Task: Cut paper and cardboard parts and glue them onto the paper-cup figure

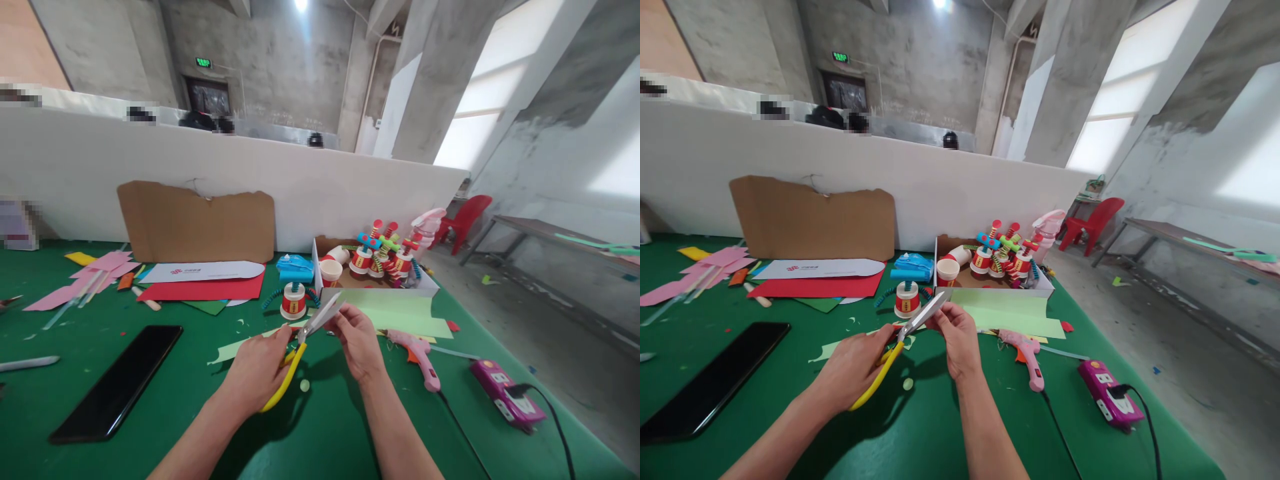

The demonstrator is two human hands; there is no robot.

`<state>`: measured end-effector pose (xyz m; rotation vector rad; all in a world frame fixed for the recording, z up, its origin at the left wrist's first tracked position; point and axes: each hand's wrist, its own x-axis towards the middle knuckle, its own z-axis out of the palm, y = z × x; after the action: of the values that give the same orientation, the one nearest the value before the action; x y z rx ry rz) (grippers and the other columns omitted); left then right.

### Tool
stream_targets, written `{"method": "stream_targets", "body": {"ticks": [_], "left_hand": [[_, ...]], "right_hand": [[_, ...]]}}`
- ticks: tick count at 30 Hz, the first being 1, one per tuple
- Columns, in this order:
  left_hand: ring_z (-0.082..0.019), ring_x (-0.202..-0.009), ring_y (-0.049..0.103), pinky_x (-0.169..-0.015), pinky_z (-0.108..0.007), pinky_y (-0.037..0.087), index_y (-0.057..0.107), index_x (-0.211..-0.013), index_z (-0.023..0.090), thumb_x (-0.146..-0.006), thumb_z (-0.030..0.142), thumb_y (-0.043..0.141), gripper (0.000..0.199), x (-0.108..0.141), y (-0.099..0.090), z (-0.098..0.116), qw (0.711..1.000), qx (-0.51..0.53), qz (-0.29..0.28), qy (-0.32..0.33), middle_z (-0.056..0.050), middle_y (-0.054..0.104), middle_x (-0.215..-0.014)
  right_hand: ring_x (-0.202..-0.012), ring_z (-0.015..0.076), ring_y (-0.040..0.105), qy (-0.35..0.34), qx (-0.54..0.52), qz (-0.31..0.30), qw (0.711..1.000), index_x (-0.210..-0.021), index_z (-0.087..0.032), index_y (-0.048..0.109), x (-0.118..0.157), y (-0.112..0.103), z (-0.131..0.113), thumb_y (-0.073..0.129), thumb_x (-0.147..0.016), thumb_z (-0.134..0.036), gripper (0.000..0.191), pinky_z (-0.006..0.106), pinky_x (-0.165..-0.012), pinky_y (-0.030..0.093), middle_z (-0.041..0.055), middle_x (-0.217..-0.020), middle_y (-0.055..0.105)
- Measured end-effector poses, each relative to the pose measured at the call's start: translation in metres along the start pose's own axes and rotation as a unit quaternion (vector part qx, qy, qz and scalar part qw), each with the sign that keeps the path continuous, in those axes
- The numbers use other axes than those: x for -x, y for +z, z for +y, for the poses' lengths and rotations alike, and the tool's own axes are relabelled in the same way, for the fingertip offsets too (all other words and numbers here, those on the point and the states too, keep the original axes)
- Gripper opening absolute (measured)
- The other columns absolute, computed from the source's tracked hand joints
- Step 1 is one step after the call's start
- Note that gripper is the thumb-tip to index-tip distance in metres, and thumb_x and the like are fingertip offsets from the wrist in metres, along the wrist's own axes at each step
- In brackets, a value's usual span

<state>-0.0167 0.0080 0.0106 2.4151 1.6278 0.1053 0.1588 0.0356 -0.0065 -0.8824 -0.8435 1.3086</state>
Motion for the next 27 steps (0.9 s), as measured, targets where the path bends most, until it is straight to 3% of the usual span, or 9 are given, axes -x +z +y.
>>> {"method": "stream_targets", "body": {"ticks": [27], "left_hand": [[-0.027, -0.083, 0.064, -0.069, -0.033, 0.044, 0.047, -0.116, 0.019, -0.087, 0.026, 0.036, 0.032, -0.0006, -0.0006, -0.0008, 1.000, -0.013, -0.006, -0.002, -0.011, 0.068, -0.092]], "right_hand": [[-0.055, 0.0099, 0.056, 0.008, -0.005, 0.003, 1.000, -0.070, -0.018, 0.068, 0.0003, 0.0010, -0.0008, 0.082, -0.055, -0.035, 0.027, 0.024, -0.061, 0.048, -0.0016, -0.063, 0.065]]}}
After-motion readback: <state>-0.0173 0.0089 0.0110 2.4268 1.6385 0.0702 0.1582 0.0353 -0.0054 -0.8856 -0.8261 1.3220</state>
